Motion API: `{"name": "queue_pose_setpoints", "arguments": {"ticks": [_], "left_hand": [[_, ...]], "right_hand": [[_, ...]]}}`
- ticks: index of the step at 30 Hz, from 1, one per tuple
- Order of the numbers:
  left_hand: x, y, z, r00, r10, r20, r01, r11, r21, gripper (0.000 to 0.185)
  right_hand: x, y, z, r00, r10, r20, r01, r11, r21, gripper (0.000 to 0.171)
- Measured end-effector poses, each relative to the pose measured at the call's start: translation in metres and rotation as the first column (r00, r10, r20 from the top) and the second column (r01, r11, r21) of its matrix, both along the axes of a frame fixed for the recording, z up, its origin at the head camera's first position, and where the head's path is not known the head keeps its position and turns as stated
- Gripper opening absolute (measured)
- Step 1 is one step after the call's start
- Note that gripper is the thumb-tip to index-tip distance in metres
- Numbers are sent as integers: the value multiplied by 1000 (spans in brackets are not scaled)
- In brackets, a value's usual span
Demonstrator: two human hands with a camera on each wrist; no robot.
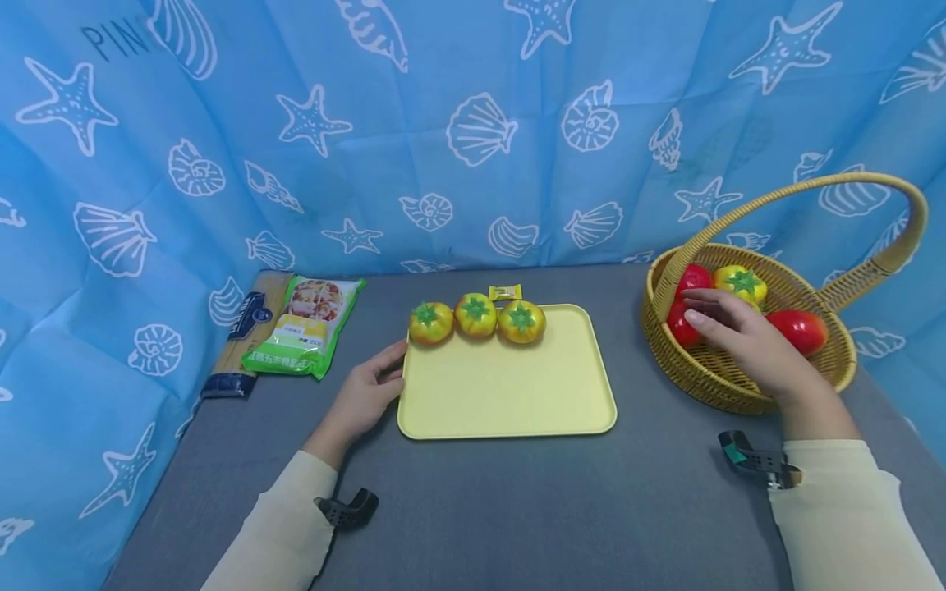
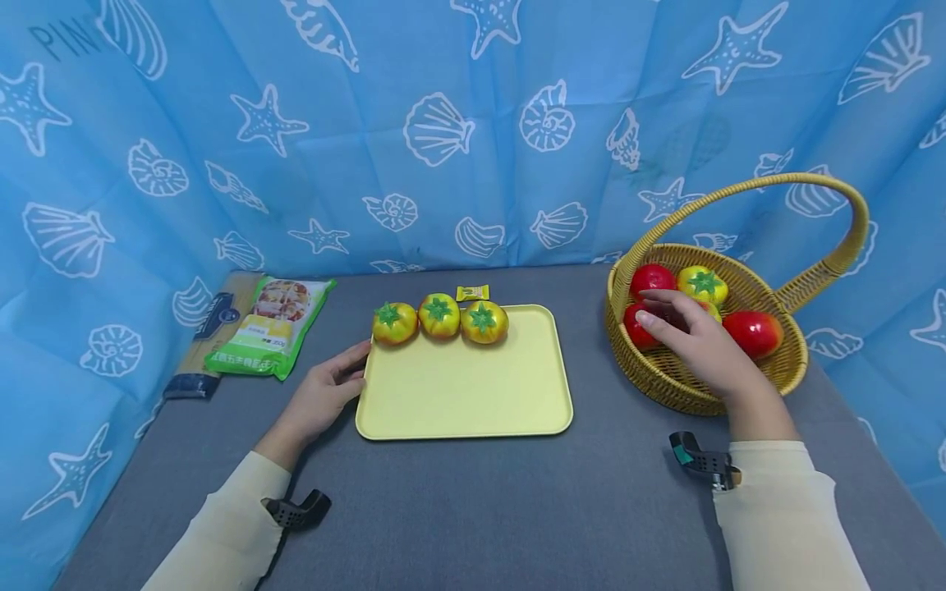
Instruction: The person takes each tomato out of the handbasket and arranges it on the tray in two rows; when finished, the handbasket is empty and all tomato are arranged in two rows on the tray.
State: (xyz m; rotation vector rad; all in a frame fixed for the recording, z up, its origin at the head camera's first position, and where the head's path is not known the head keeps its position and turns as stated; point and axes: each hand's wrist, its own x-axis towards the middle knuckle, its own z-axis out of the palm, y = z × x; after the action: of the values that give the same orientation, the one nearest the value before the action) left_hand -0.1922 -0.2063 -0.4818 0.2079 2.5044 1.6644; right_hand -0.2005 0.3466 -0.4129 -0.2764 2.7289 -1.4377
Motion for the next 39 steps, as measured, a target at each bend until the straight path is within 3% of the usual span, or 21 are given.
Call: {"name": "queue_pose_setpoints", "arguments": {"ticks": [6,16,23,34,39], "left_hand": [[0,1,0,1000,4,8,-4,1000,1,63],[0,1,1,1000,7,0,-7,1000,22,62],[0,1,1,1000,3,4,-4,999,42,62],[0,0,0,1000,10,-2,-10,1000,24,62],[0,1,-1,1000,7,-7,-7,999,39,62]], "right_hand": [[-3,-3,-1,1000,3,16,-6,991,136,70],[-5,-3,-2,1000,17,18,-20,978,209,81],[-8,-5,-2,1000,27,8,-29,949,314,86],[-12,-8,-5,999,42,4,-41,926,375,82],[-12,-7,-6,1000,19,7,-21,930,367,76]]}}
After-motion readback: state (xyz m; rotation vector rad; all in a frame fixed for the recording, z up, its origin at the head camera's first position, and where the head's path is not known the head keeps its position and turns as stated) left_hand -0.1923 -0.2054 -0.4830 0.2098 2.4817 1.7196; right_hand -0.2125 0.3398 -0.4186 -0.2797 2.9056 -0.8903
